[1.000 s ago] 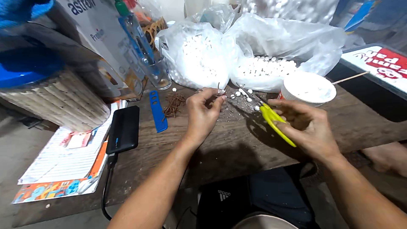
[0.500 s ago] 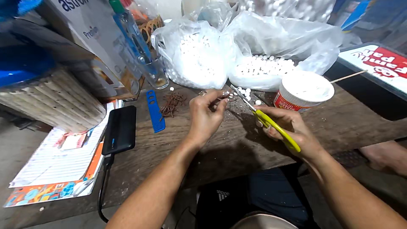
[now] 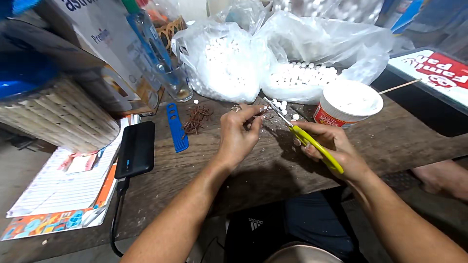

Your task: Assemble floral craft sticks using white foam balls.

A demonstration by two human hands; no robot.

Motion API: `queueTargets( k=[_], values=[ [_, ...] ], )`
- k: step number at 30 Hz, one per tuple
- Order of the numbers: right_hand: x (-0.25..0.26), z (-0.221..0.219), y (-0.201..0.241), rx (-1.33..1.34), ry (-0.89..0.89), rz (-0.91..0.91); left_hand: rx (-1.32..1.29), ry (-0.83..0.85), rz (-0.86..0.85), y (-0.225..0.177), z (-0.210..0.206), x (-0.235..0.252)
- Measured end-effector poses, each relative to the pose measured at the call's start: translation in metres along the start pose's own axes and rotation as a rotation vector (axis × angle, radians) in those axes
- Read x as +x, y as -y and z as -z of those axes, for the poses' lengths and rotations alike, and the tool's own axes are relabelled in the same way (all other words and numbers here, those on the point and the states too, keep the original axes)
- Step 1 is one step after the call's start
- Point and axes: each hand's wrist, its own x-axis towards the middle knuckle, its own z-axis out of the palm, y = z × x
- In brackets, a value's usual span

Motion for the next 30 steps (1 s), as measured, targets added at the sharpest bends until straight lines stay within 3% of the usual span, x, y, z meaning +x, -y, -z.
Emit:
queueTargets(
  k=[30],
  values=[
    [0.0010, 0.0019, -0.0004, 0.017, 0.040, -0.047, 0.082, -0.020, -0.075, -0.0023, -0.0010, 0.0009]
  ],
)
